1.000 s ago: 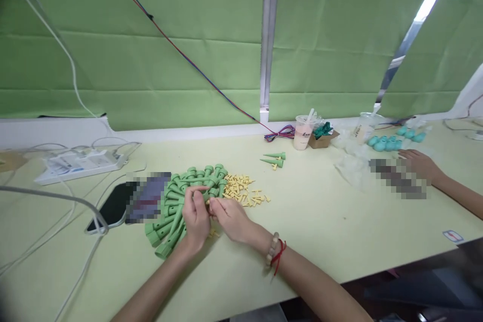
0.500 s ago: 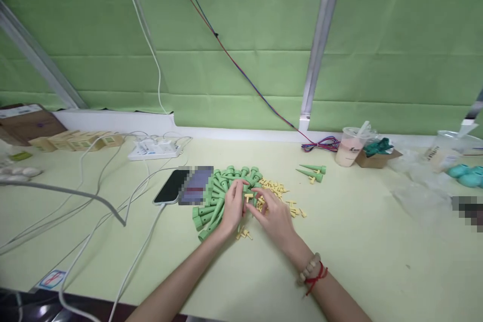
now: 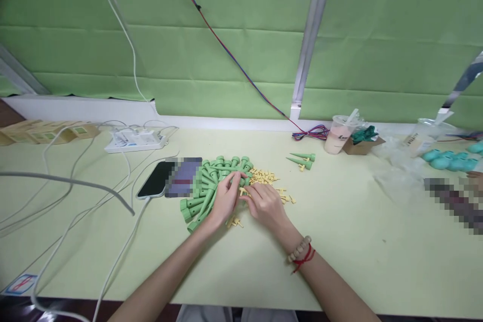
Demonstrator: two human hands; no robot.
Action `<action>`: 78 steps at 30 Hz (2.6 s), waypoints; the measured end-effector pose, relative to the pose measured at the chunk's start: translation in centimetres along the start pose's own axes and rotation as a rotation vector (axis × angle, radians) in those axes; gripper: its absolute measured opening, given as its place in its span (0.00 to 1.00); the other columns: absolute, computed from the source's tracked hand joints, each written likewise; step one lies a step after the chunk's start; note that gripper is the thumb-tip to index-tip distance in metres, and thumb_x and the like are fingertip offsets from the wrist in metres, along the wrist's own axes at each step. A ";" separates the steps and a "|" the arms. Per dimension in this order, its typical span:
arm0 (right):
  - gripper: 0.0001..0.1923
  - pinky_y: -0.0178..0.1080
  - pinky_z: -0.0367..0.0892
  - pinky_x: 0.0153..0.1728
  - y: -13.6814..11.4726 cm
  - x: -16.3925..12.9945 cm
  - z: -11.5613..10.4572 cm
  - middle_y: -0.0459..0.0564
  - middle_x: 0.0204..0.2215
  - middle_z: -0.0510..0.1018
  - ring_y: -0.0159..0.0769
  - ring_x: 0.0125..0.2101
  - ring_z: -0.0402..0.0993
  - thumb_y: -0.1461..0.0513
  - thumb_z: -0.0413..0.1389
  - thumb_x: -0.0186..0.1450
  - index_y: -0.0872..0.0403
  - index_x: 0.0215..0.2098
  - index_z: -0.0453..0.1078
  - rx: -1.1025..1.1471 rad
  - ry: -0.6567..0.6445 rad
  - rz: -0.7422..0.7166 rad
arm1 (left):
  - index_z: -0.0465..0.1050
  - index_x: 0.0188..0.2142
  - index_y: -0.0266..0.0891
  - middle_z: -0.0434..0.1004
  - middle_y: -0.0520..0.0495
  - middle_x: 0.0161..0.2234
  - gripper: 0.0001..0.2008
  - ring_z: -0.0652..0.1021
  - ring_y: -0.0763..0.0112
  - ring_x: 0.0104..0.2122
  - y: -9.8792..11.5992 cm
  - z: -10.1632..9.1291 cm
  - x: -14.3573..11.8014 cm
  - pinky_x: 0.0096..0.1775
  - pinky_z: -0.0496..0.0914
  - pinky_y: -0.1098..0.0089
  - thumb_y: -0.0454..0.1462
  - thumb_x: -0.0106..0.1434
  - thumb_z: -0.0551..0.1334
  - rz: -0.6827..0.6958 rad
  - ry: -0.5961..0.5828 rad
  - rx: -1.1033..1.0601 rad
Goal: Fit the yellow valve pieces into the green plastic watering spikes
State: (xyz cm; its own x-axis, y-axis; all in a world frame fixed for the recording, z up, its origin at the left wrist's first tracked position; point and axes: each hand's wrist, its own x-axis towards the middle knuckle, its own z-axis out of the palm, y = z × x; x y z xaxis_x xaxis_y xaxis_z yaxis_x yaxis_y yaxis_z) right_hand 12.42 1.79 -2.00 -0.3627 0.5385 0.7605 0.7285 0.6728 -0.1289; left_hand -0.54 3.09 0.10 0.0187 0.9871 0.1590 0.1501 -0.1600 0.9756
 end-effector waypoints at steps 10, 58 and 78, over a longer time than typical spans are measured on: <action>0.26 0.33 0.59 0.24 -0.9 0.8 0.4 0.44 0.12 0.62 0.28 0.17 0.60 0.51 0.43 0.65 0.56 0.15 0.59 0.919 -0.333 0.861 | 0.71 0.38 0.38 0.57 0.55 0.14 0.24 0.60 0.78 0.15 -0.4 0.2 -0.6 0.21 0.55 0.75 0.50 0.63 0.44 0.025 -0.032 0.056; 0.16 0.32 0.56 0.21 0.7 0.4 -0.1 0.45 0.18 0.70 0.30 0.18 0.63 0.53 0.48 0.63 0.55 0.29 0.71 0.466 -0.188 0.709 | 0.67 0.30 0.37 0.52 0.58 0.13 0.22 0.59 0.81 0.09 0.6 -1.2 1.2 0.14 0.53 0.78 0.51 0.62 0.46 -0.084 0.306 -0.238; 0.08 0.31 0.58 0.24 -0.6 -0.1 -0.2 0.45 0.28 0.75 0.28 0.23 0.66 0.61 0.55 0.58 0.51 0.36 0.74 0.458 -0.582 0.240 | 0.66 0.35 0.39 0.54 0.57 0.14 0.18 0.57 0.80 0.10 0.0 -1.1 0.9 0.12 0.51 0.77 0.48 0.61 0.46 -0.168 0.161 -0.345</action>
State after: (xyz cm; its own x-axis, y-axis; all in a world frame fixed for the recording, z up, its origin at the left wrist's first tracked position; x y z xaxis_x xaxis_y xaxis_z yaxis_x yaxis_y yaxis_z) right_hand 12.16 1.19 -1.89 -0.5643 0.7905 0.2382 0.5588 0.5781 -0.5946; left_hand -1.66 4.01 0.40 -0.1366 0.9906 -0.0114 -0.2026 -0.0167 0.9791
